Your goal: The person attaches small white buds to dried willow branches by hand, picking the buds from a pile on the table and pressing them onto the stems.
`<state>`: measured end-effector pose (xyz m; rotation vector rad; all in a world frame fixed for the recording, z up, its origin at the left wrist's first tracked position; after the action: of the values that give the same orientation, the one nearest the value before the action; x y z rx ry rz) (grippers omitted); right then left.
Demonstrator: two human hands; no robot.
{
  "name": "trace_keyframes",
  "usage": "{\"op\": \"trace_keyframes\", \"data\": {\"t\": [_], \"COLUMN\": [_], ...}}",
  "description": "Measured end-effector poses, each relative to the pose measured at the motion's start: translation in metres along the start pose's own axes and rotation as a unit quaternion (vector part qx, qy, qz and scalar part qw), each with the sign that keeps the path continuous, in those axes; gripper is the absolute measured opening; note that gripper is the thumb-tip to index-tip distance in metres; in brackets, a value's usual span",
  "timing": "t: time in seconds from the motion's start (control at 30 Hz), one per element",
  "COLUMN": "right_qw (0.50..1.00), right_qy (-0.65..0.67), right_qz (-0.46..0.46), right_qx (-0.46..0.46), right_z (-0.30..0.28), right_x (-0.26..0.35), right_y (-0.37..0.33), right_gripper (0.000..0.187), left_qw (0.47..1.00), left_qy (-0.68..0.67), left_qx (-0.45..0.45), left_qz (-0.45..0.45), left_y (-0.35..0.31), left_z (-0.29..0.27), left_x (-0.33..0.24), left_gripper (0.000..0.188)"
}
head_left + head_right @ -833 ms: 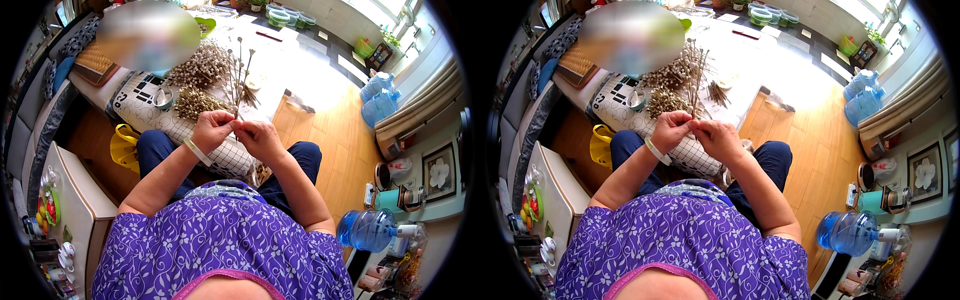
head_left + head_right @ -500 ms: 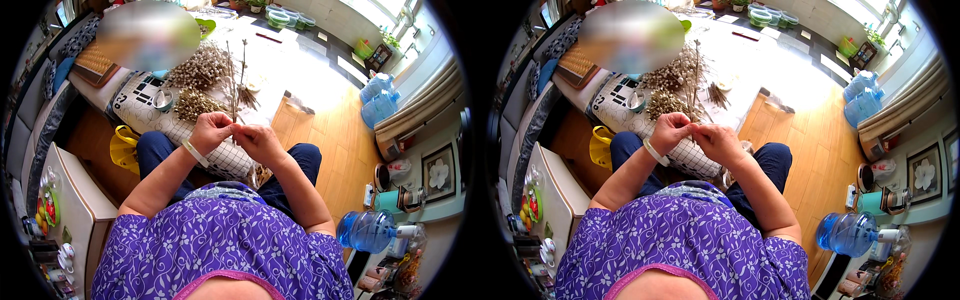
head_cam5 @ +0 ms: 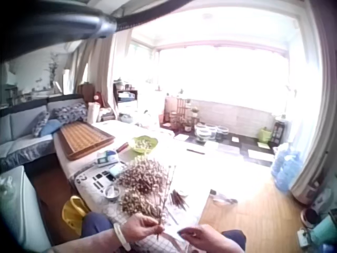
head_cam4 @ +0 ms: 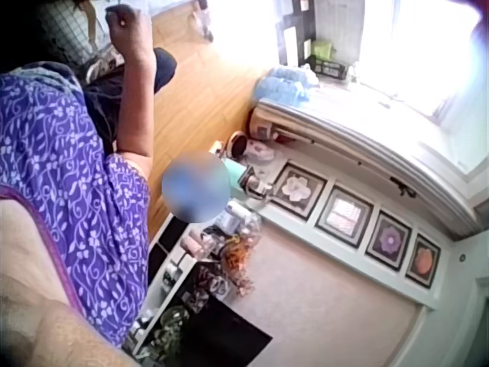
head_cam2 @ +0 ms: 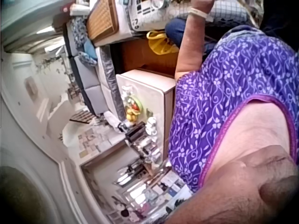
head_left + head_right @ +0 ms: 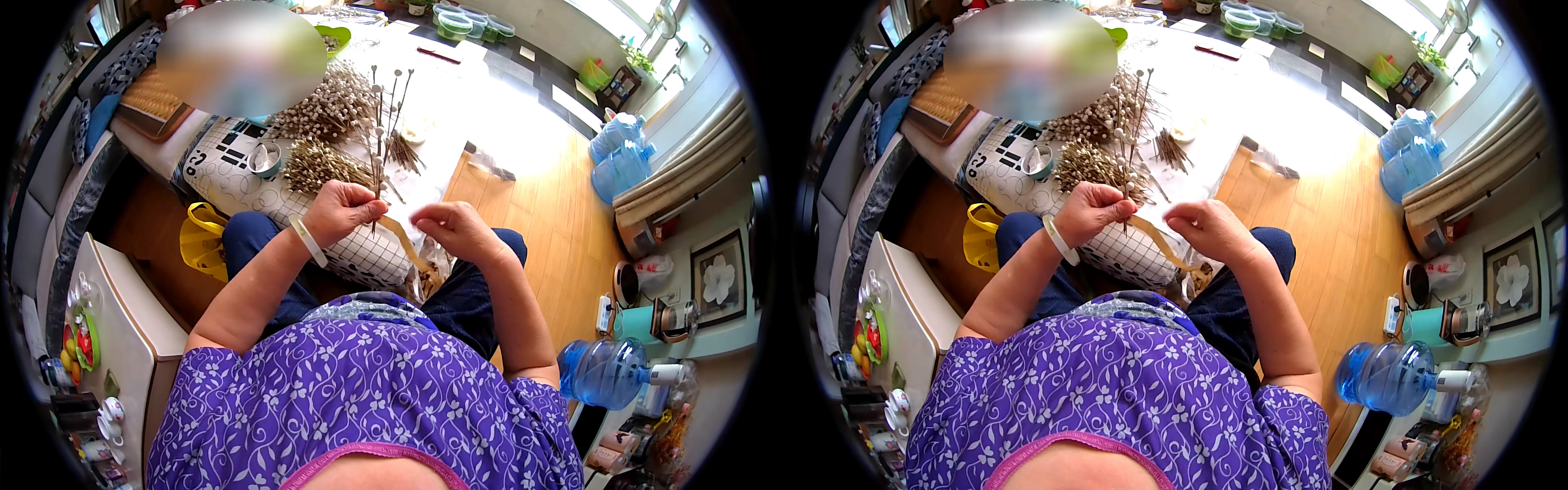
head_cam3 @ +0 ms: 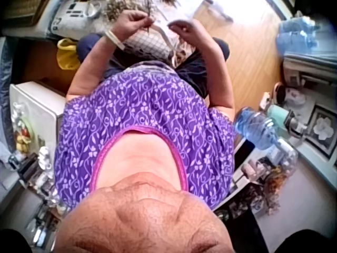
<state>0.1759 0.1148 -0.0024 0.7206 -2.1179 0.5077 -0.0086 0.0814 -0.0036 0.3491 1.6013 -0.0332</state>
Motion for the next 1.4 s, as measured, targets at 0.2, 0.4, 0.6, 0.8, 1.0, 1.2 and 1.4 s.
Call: {"op": "trace_keyframes", "data": {"t": [0.2,0.4,0.6,0.8,1.0,1.2,1.4], "right_qw": [0.951,0.982,0.983,0.982,0.974,0.985,0.982], "right_qy": [0.304,0.185,0.117,0.125,0.163,0.156,0.168], "right_qz": [-0.032,0.031,-0.026,-0.059,-0.080,-0.027,-0.056], "right_qx": [0.042,-0.039,-0.136,-0.131,-0.137,-0.074,-0.063], "right_z": [0.033,0.041,0.043,0.045,0.040,0.035,0.038], "right_x": [0.020,0.014,0.030,0.028,0.026,0.031,0.026], "right_y": [0.010,0.012,0.012,0.016,0.017,0.016,0.019], "right_gripper": [0.043,0.014,0.015,0.014,0.015,0.016,0.017], "left_qw": [1.000,0.999,0.998,0.997,0.993,0.998,0.998], "left_qy": [0.014,0.049,0.020,0.055,-0.061,-0.028,-0.020], "left_qx": [0.004,-0.010,-0.052,-0.041,-0.041,-0.035,-0.037], "left_qz": [0.009,0.018,0.024,0.035,0.096,0.053,0.054], "left_y": [0.002,0.001,0.002,0.003,-0.001,-0.001,0.001], "left_z": [0.012,0.002,0.000,0.001,0.006,-0.001,0.006], "left_x": [-0.005,-0.002,0.009,0.005,0.001,0.005,-0.006], "left_gripper": [0.014,0.012,0.011,0.014,0.014,0.011,0.012]}}
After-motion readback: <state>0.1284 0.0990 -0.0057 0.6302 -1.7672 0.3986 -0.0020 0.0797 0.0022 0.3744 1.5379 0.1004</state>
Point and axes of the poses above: each hand's wrist, its own y-axis towards the middle knuckle, its own z-axis out of the palm, x = y × z, the point moved 5 cm from there along y, towards the middle knuckle, and after that the axes turned 7 degrees about z, right-handed, at the moved point
